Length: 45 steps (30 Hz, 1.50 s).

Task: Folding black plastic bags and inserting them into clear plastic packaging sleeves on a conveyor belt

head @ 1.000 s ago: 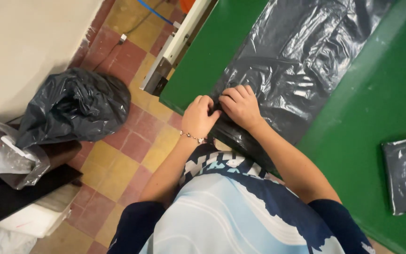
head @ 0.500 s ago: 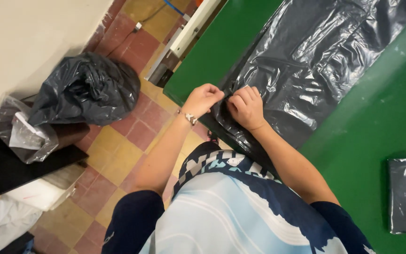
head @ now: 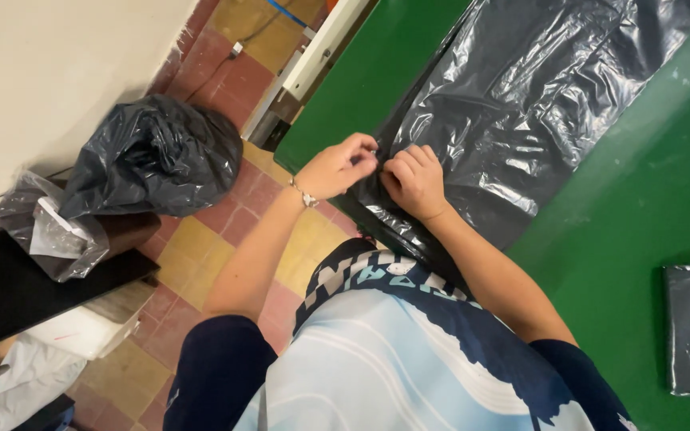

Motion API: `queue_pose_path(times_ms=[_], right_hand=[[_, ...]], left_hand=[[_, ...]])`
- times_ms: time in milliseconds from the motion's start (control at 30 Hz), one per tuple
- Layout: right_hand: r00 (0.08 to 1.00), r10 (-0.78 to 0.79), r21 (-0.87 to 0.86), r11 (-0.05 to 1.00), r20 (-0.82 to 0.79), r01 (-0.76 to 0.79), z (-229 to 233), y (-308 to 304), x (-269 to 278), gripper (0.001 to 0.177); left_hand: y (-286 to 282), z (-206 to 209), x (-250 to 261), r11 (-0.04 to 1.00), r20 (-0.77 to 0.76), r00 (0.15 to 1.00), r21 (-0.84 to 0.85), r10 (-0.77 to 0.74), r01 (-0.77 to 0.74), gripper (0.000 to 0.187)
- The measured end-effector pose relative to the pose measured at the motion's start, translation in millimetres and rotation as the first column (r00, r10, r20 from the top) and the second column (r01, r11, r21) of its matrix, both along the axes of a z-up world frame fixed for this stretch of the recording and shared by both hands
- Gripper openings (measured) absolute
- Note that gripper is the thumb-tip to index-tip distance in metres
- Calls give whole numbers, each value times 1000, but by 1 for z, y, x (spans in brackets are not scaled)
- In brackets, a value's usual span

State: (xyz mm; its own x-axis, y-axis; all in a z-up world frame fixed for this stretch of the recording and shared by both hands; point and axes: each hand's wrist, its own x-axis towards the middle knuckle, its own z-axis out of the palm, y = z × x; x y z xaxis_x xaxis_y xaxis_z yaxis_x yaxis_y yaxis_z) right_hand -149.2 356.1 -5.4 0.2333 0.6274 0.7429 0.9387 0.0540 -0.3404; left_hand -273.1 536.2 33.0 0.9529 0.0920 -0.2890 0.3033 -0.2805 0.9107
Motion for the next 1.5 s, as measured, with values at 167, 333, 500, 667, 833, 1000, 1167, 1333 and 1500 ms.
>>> queue_pose_path(times_ms=[167, 333, 500, 667, 833, 1000, 1167, 1333, 1500], right_hand=[[988, -21, -87, 996, -154, 8, -1, 0, 6, 13], [985, -106, -287, 956, -136, 64, 23, 8, 38, 17], [982, -171, -596, 781, 85, 187, 7, 16, 52, 73], [981, -191, -647, 745, 22, 160, 11, 16, 48, 75], [981, -190, -634, 755, 32, 166, 13, 18, 49, 74], [982, -190, -651, 743, 14, 154, 13, 19, 48, 76], [980, -200, -645, 747, 12, 160, 15, 18, 49, 76], [978, -207, -625, 761, 19, 173, 14, 17, 48, 76], [971, -224, -591, 774, 81, 228, -10, 18, 56, 88]], left_hand=[[15, -32, 0, 935, -102, 984, -339, -146, 103, 43], [22, -41, -5, 879, -95, 983, -468, -155, 93, 12], [22, -5, -1, 868, -317, 920, -494, -233, 50, 9], [19, 6, -1, 911, -460, 845, -406, -273, 74, 33], [24, 5, 0, 931, -493, 811, -325, -315, 164, 31], [27, 2, -2, 929, -435, 834, -295, -339, 224, 17], [27, 5, -2, 924, -433, 824, -276, -365, 264, 21], [27, 11, -1, 918, -433, 812, -233, -393, 320, 23], [35, -59, -19, 903, -215, 912, -336, -350, 268, 31]])
